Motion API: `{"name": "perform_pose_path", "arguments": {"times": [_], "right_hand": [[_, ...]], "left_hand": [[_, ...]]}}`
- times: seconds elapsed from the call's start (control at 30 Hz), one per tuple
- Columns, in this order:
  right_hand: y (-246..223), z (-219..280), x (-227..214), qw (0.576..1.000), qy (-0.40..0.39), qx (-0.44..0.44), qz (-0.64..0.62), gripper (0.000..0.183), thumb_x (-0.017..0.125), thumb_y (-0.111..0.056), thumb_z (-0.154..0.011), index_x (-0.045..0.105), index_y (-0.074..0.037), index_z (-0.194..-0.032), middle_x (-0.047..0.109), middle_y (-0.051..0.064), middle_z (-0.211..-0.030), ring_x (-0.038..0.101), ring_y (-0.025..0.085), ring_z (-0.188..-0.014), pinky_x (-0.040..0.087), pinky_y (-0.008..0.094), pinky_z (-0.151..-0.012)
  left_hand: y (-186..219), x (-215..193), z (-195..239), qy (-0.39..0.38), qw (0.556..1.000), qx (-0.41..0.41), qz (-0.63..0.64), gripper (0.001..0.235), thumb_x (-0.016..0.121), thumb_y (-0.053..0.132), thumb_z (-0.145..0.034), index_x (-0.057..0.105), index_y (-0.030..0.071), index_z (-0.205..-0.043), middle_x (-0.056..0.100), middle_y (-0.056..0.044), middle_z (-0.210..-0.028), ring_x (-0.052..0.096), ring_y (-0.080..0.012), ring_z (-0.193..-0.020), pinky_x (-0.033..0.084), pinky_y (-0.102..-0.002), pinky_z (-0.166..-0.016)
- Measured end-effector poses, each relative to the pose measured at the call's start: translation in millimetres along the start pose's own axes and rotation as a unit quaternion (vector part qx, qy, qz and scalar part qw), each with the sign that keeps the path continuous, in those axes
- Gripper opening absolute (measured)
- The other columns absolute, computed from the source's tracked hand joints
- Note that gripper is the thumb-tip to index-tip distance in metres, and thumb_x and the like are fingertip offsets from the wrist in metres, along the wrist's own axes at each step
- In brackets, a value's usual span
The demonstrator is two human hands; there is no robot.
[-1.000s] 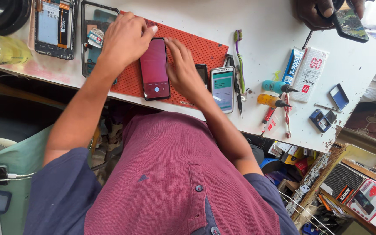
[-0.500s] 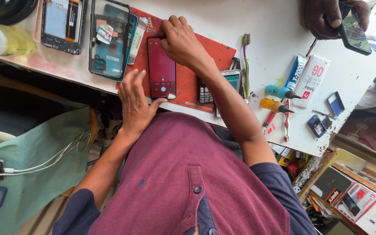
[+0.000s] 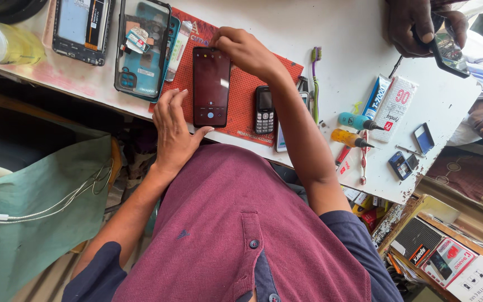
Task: The person disassembles a smartphone, applies adhesive to the frame, cleans it with a toothbrush, and reassembles the device using a screwdriver. They also handle cash and place it in a drawer.
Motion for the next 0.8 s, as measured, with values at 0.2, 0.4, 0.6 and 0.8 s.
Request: {"name": "perform_pose_path", "arguments": {"times": [0.2,0.4,0.6,0.8], "right_hand": [[-3.5,33.3,-5.8,0.973,-0.043,-0.003,-0.225,0.029,0.048,-0.030,-0.106,0.066,-0.009,-0.113,0.067,-0.001,-0.105,0.067,0.009,-0.098,0.063,0.030,-0.080],[-4.9,52.2,-3.8,0.972,-0.032,-0.037,-0.231,0.028,0.051,-0.031,-0.110,0.066,-0.008,-0.114,0.065,-0.001,-0.103,0.063,0.008,-0.098,0.059,0.029,-0.084],[0.4,62.2,-0.1,0.967,0.007,-0.045,-0.251,0.029,0.050,-0.032,-0.110,0.067,-0.009,-0.117,0.065,-0.002,-0.105,0.062,0.007,-0.101,0.057,0.028,-0.086],[17.3,73.4,-0.1,0.935,0.132,-0.073,-0.321,0.027,0.050,-0.027,-0.109,0.066,-0.007,-0.117,0.068,0.001,-0.111,0.065,0.010,-0.109,0.058,0.030,-0.090]], "left_hand": [[-11.1,-2.8,-27.7,0.012,0.966,-0.035,0.257,0.074,0.078,0.030,-0.100,0.037,0.000,-0.153,0.049,-0.018,-0.145,0.059,-0.0273,-0.127,0.050,-0.038,-0.105],[-43.3,46.3,-67.5,-0.129,0.825,-0.194,0.515,0.039,0.053,0.029,-0.114,0.062,-0.002,-0.137,0.067,-0.011,-0.122,0.062,-0.0153,-0.112,0.051,-0.028,-0.100],[-38.9,65.6,-57.5,-0.143,0.711,-0.235,0.648,0.036,0.043,0.031,-0.114,0.058,0.006,-0.136,0.063,-0.004,-0.131,0.059,-0.0125,-0.123,0.047,-0.029,-0.109],[-42.0,68.2,-50.6,-0.142,0.681,-0.245,0.675,0.035,0.041,0.031,-0.117,0.052,0.010,-0.142,0.061,-0.002,-0.137,0.057,-0.0144,-0.128,0.045,-0.035,-0.114]]}}
Point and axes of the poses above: each hand's wrist, its own z-axis away from the middle knuckle, its own x-axis out of the palm, y = z × x, the point moved 5 cm from there along -z, towards the middle knuckle
